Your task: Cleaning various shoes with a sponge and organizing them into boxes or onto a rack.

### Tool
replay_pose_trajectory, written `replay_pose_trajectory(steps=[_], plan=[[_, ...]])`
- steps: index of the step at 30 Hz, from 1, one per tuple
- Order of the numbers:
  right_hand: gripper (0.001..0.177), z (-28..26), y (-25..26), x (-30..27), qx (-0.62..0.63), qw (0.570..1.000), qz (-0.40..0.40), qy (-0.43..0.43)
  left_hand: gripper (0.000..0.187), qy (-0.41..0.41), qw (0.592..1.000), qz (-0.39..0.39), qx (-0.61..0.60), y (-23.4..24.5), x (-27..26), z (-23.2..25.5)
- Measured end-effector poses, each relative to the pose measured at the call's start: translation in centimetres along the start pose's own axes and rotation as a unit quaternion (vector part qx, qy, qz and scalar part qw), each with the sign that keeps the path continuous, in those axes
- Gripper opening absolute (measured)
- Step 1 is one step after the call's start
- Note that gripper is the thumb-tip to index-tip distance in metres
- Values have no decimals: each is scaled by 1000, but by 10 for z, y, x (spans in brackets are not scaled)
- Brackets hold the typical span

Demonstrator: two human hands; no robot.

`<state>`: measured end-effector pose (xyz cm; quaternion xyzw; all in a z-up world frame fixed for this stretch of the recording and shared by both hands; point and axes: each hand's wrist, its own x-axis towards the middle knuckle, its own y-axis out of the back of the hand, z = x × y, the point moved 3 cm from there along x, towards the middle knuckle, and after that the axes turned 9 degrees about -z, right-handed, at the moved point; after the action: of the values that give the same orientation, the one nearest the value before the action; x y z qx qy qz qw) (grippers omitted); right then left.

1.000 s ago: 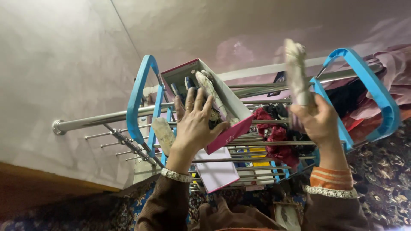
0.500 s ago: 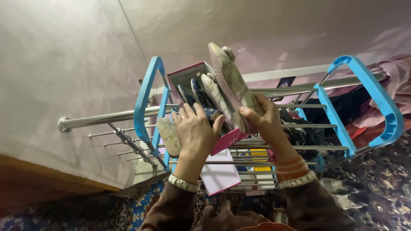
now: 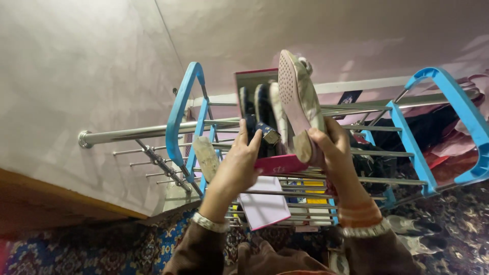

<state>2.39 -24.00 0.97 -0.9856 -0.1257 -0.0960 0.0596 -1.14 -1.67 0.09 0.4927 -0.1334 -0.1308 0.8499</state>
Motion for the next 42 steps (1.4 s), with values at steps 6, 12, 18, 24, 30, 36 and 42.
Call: replay_pose_trajectory(steps=[6,12,18,24,30,36,42], plan=[[43,7,-16,-50,-8,999,32,-10,91,-72,993,-73,63,24,10,-21],[53,-22,-32,-65,97,995,7,-14,37,-1,999,-31,43,21,27,-18],[69,-16,-20,-63,189,980,-53,-14,60,130,964,157,171,-5,34,40],[86,-24,-16,-64,206,974,-90,3,72,223,965,61,128,7,36,47],[85,-8,18,-53,220,971,-91,24,87,231,968,57,76,9,46,35],[71,-60,20,-36,140,989,-28,36,112,227,968,87,56,3,48,29],[59,-86,26,13,115,986,-66,101,76,214,971,80,66,2,44,32]])
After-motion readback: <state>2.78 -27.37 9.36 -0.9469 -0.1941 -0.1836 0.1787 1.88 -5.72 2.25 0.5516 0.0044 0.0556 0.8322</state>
